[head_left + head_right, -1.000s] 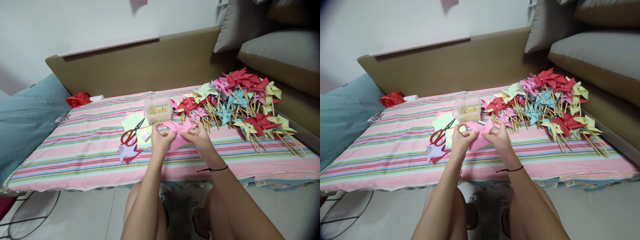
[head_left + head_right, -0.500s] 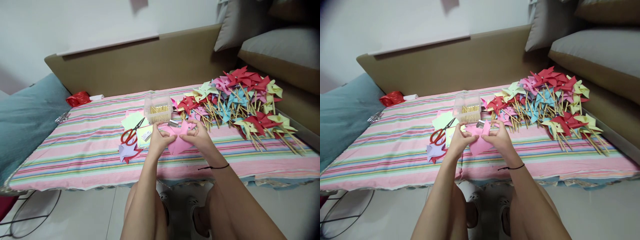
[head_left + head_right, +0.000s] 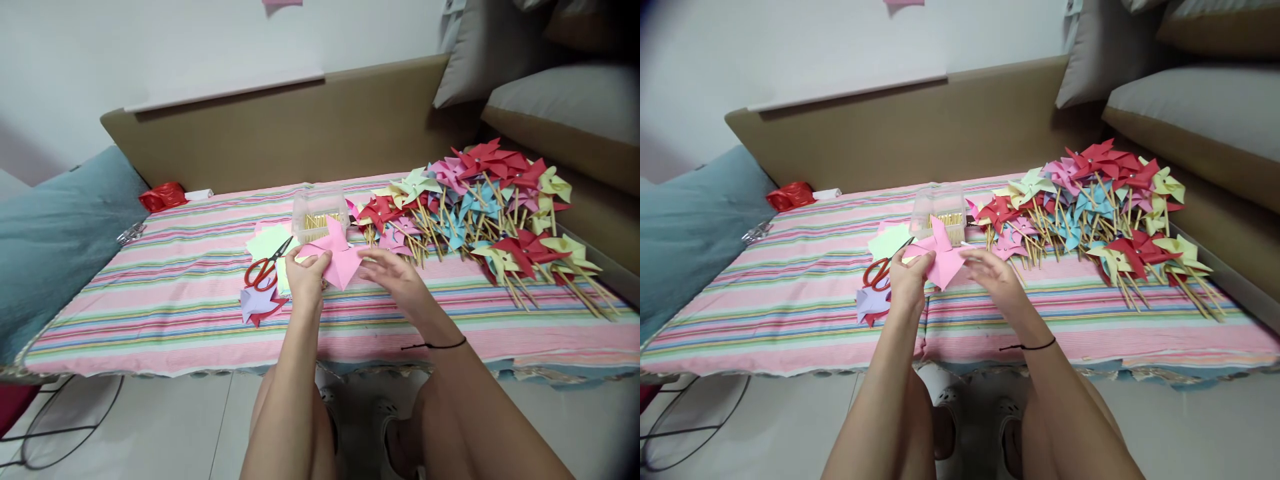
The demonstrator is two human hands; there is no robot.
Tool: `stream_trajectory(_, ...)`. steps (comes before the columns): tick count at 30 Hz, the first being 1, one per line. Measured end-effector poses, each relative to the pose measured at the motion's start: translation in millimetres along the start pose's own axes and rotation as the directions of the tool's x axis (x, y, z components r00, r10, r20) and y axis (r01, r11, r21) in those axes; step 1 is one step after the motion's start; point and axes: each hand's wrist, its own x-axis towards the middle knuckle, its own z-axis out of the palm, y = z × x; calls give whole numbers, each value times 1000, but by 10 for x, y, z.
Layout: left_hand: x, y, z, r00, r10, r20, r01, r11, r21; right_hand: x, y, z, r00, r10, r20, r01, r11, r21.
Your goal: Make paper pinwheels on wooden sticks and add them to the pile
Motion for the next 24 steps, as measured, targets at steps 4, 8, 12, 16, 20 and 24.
stream_trajectory(4,-48,-14,41,999,32,11,-32,999,-38,-20,43,199,1000,20,11,-20,1000,6)
stream_trajectory(8,-99,-26,84,998,50,31,-48,998,-43,-13,49,285,992,31,-121,-26,999,38)
stream_trajectory(12,-139,-41,117,997,59,53,-57,998,-32,-10,38,300,980,21,-196,-5,996,84)
stream_trajectory(16,-186,-54,158,995,52,88,-50,998,-28,-14,20,347,941,12,-338,29,993,116)
stream_trajectory(20,-221,-63,194,993,54,101,-53,998,-19,-6,4,413,879,-35,-476,84,993,83)
stream_trajectory(24,-232,-74,203,991,60,117,-57,998,-29,-5,5,462,839,-81,-538,123,991,43)
